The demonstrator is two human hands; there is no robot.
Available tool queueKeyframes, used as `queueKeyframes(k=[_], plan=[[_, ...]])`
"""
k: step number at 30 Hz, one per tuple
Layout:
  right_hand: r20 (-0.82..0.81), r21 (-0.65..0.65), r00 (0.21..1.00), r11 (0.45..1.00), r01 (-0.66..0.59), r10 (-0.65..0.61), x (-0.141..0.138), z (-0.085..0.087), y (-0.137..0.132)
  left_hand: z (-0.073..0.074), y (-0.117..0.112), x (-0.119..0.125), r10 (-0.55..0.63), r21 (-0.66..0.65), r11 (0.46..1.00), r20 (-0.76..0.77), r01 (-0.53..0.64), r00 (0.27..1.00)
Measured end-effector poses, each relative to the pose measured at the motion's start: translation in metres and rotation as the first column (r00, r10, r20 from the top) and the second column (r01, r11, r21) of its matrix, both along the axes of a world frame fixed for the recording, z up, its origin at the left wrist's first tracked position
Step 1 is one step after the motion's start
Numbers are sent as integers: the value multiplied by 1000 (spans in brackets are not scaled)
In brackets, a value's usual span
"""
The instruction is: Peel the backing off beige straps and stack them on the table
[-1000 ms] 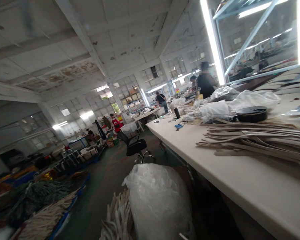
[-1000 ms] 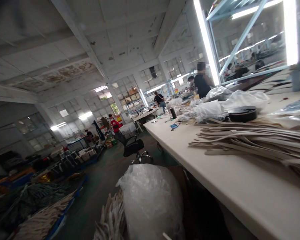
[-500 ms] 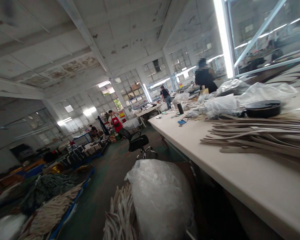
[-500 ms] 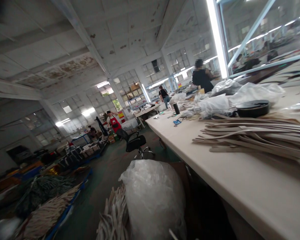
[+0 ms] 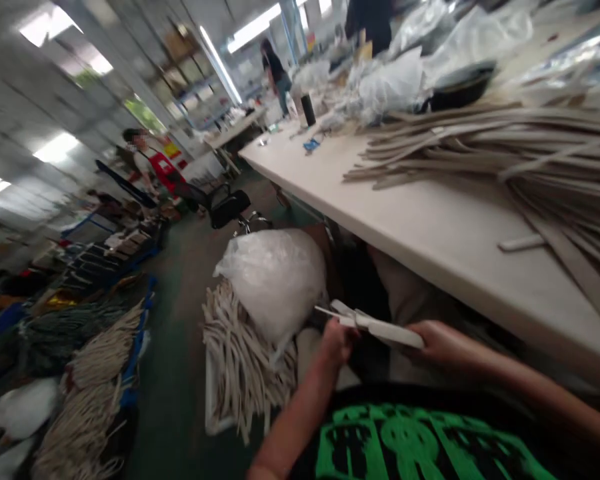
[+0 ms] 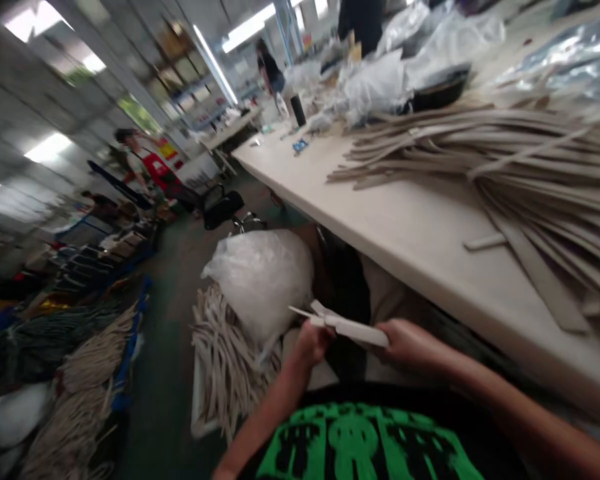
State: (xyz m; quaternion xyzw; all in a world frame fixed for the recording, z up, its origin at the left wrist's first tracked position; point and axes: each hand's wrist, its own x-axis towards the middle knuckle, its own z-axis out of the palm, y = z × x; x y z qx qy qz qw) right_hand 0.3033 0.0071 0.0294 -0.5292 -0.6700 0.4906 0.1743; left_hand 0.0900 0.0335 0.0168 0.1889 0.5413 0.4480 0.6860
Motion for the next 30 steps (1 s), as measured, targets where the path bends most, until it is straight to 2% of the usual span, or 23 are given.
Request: queueKeyframes(k=[3,5,8,10,15,18,21,25,30], plan=[[33,-105,999,994,-26,30,11,12,-4,-6,2,-9,19,-111,994,45,-14,999],[33,-151,999,988,-17,22,8,15,2,-10,-2,-7,-20,-147,989,68,30,998],[-14,-218,1000,976,21,-25,-2,12,12,-13,-13,5,-132,-111,983,112,145,985],[-79,-262,996,965,26,-48,-6,9,17,-13,-18,10,-167,-89,980,127,179,978],[-170,-373,985,923,-99,37,4,8,13,-17,-12,0,-103,-106,987,146,119,984],[-186,-381,982,920,-88,17,7,8,11,-18,-8,-3,-107,-140,982,155,129,982],[-288,-355,956,933,-57,-52,8,5,18,-15,-10,-1,-134,-179,969,199,171,971],[-414,-274,887,957,92,-204,7,-3,31,-6,-19,-1,-219,-221,931,301,291,928],[-476,-255,868,967,17,-141,-15,-15,39,6,-31,3,-297,-152,906,441,396,847]])
